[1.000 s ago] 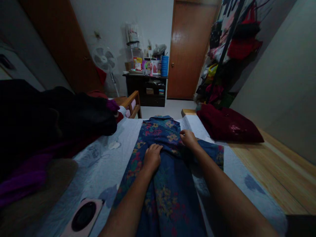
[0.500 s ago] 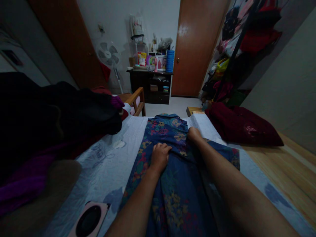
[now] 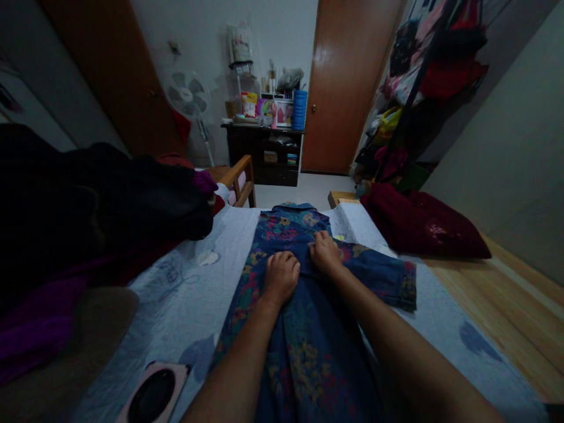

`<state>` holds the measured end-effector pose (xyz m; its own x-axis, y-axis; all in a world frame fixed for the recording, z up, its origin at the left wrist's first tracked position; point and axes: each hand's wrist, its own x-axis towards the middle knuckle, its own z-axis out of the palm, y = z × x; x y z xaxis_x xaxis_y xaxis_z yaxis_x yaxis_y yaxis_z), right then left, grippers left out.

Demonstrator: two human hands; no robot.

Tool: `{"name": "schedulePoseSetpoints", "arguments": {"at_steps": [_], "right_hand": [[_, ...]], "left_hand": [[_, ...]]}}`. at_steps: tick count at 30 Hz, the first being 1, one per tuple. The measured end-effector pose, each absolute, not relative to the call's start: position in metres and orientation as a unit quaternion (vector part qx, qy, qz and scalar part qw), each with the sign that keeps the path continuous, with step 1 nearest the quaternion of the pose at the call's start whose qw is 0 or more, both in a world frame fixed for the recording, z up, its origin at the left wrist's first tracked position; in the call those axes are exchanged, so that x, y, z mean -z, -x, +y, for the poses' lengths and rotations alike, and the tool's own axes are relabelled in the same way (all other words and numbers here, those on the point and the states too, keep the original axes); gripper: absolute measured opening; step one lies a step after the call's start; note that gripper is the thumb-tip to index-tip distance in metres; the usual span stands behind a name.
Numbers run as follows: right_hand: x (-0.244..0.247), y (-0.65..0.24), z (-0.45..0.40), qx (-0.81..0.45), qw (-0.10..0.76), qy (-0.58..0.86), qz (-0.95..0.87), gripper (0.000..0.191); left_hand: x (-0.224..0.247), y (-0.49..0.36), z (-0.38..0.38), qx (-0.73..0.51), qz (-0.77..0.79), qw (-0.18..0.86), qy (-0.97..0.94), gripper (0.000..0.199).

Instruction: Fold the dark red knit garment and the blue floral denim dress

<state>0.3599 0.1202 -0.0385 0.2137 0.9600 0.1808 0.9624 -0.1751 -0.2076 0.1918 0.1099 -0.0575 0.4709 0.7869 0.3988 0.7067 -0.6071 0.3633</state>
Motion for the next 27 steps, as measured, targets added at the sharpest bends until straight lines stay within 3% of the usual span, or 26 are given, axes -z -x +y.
{"name": "schedulePoseSetpoints", "arguments": {"at_steps": [4,11,17,22,27], "right_hand": [[0.059,-0.349,0.108,-0.070,0.104,0.748,-0.652,0.054],[0.062,-0.375,0.108,-0.083,0.048,0.800,-0.592,0.065],[0.058,-0.355,0.098,-0.081,0.077,0.769,-0.629,0.062],[0.062,-0.351,0.091,-0.115,0.081,0.734,-0.664,0.058],[0.055,-0.360,0.101,-0.099,0.070,0.787,-0.605,0.056]], "left_hand": [[0.067,-0.192,0.111,-0.268,0.454,0.088,-0.845,0.010],[0.081,-0.193,0.116,-0.271,0.461,0.131,-0.835,0.047],[0.067,-0.181,0.131,-0.398,0.544,0.174,-0.718,0.032],[0.069,-0.170,0.132,-0.279,0.589,0.110,-0.750,0.037],[0.076,-0.172,0.128,-0.191,0.597,0.072,-0.776,0.041]]}}
